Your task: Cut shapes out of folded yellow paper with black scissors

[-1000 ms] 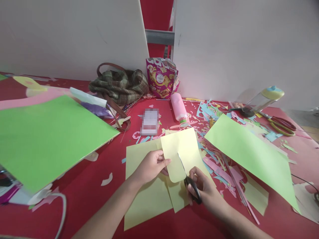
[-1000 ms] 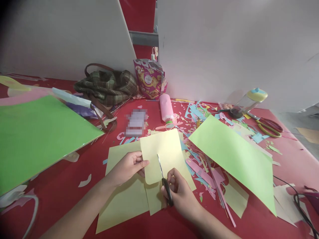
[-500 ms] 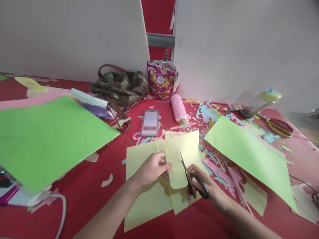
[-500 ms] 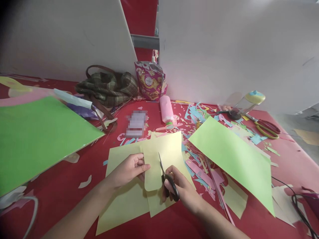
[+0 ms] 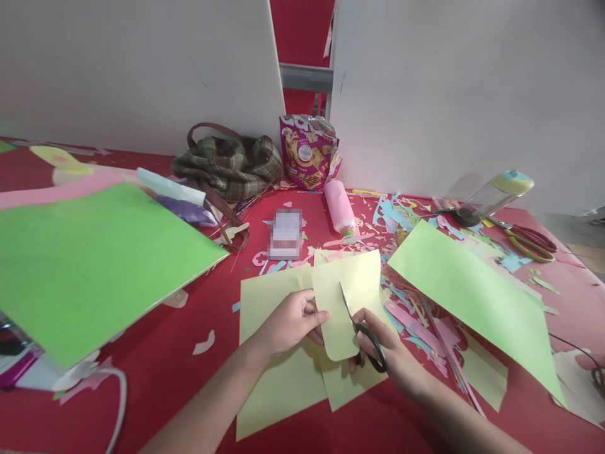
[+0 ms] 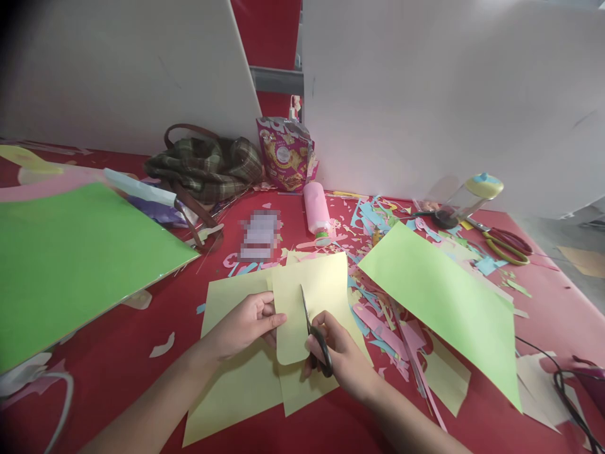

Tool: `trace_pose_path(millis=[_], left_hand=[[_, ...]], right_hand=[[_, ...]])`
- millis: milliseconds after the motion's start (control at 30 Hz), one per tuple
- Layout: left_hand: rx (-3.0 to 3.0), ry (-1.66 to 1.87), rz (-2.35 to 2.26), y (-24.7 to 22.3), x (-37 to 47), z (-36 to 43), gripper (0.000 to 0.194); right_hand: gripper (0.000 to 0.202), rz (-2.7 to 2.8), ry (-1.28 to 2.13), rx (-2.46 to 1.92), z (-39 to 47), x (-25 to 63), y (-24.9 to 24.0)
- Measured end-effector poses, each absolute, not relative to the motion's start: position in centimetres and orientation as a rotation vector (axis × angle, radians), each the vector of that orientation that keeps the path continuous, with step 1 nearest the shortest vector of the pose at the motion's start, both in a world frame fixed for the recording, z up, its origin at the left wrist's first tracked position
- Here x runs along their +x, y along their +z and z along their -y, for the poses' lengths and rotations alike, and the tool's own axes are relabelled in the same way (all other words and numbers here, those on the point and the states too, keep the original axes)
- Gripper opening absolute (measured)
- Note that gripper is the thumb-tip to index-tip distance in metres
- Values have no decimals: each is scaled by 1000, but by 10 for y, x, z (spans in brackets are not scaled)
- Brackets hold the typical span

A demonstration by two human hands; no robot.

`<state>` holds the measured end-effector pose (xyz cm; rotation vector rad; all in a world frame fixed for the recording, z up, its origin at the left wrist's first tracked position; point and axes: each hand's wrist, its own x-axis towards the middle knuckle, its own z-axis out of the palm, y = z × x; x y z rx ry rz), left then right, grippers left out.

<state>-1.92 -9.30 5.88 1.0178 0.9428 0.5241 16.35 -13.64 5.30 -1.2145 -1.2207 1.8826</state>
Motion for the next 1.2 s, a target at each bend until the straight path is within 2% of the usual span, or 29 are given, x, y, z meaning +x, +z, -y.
trace_pose_path(millis=[500, 1000, 1200], left_hand=[[1031, 502, -943, 54, -17, 93, 35], [1025, 515, -933, 55, -17, 93, 32], [1032, 488, -909, 53, -17, 94, 31]], right_hand=[[31, 1153, 1855, -1224, 138, 160, 47], [30, 1095, 1868, -1184, 138, 160, 47], [23, 1127, 1896, -1112, 137, 166, 45]])
